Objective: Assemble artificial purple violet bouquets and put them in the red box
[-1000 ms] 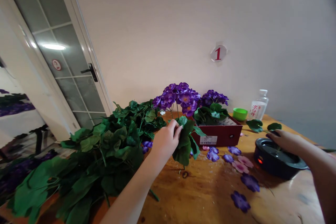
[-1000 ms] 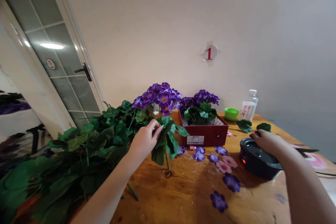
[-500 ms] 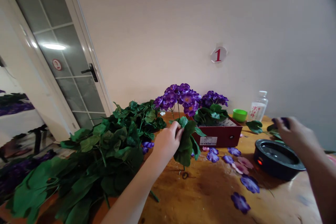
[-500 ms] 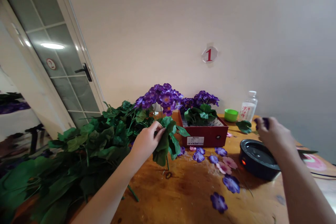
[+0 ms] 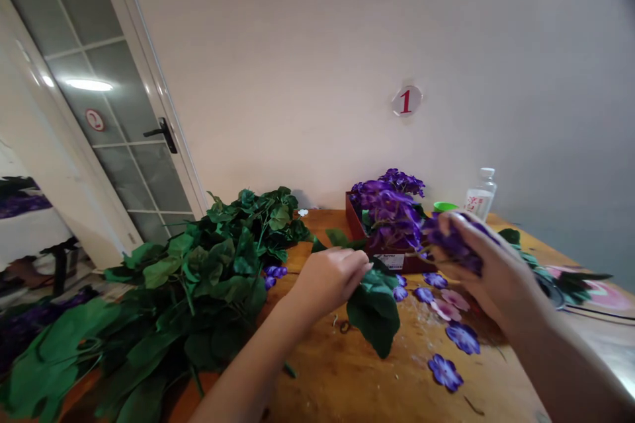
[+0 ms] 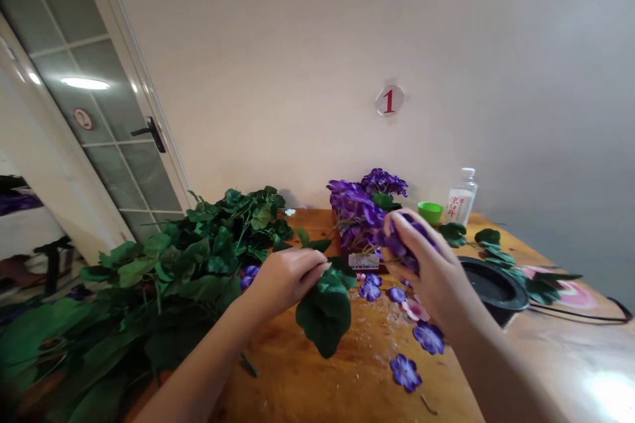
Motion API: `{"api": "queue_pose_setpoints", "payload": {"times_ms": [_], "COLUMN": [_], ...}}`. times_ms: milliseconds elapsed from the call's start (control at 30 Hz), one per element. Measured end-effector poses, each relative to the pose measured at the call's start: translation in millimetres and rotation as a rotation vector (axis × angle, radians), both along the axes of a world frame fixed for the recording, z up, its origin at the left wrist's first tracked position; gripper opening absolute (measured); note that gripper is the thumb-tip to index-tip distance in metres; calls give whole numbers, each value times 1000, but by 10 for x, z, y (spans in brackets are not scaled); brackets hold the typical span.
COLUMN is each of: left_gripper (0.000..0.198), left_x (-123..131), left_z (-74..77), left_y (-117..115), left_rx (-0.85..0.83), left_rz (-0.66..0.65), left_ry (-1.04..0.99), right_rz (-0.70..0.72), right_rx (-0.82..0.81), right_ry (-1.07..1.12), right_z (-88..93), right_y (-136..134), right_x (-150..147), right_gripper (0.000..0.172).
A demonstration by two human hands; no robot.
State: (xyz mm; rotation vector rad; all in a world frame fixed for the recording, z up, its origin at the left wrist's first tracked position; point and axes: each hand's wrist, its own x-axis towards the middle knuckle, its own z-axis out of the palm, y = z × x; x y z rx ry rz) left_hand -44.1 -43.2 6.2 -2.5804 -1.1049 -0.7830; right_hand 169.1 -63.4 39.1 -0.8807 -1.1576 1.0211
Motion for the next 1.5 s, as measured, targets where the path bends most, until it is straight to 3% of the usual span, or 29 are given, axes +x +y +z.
{"api": "queue_pose_setpoints", "payload": {"times_ms": [100, 300, 1167, 1500], "left_gripper": [26, 30, 28, 27], "left_x": [8, -3, -31, -22], "left_z": [0, 13, -17, -17], "left_y": [-29, -49, -3, -20], "left_rx": [13, 24, 115, 93], "left_rz": [-62, -91, -148, -145], "left_ry": [63, 78, 64, 60], "right_rz": [-37, -81, -68, -56], "right_rx": [-131, -216, -297, -278], "right_ry": [70, 5, 74, 77], "right_z": [-111, -180, -158, -150], "right_y": [75, 138, 119, 110], "right_x": [-73, -58, -71, -90], "right_gripper": [37, 50, 59, 53]}}
